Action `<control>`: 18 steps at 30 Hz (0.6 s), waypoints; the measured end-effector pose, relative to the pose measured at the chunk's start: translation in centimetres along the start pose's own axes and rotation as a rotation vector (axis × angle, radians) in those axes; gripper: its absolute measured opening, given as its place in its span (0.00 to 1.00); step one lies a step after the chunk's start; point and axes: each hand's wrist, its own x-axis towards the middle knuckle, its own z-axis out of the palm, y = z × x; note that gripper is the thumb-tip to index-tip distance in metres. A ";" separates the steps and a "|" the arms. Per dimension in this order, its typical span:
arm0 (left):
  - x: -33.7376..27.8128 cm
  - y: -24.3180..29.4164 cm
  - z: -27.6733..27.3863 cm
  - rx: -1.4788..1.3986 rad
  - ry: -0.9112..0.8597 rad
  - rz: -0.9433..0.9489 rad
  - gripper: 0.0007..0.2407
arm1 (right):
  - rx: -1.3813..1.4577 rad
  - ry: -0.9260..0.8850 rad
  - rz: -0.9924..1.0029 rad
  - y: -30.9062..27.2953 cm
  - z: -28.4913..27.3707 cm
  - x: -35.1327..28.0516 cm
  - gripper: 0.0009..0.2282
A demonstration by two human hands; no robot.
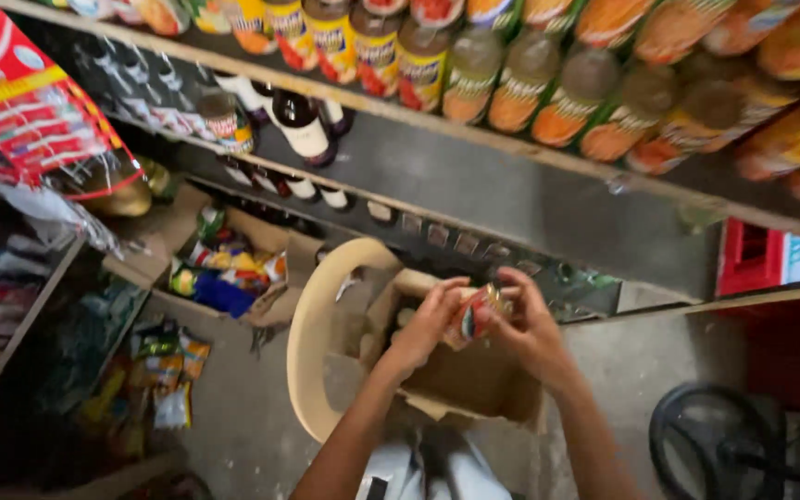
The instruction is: Stocking canned goods from a cardboard box onto store shelves.
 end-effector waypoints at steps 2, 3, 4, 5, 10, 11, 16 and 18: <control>-1.7 -4.7 -3.8 0.048 0.084 -0.079 0.24 | -0.037 -0.005 0.095 4.8 1.6 -0.4 0.26; -2.8 -7.0 -5.7 0.104 0.153 -0.141 0.24 | -0.080 -0.005 0.168 7.2 2.4 -0.7 0.24; -3.9 -7.9 -6.5 0.097 0.166 -0.165 0.24 | -0.073 -0.014 0.194 9.7 3.0 -1.2 0.24; -5.0 -8.8 -7.3 0.016 0.239 -0.312 0.23 | -0.076 0.018 0.197 12.2 3.5 -1.7 0.24; -6.8 -21.4 -14.4 -0.151 0.342 -0.549 0.21 | -0.423 0.269 0.199 21.7 5.6 -2.9 0.26; -7.3 -22.6 -15.0 -0.154 0.339 -0.568 0.21 | -0.467 0.318 0.180 24.7 5.2 -3.2 0.26; -6.9 -27.3 -16.9 -0.177 0.334 -0.623 0.21 | -0.490 0.411 0.331 33.6 4.5 -2.9 0.28; -6.2 -27.9 -17.0 -0.206 0.390 -0.651 0.21 | -0.437 0.435 0.472 36.0 4.4 -2.3 0.25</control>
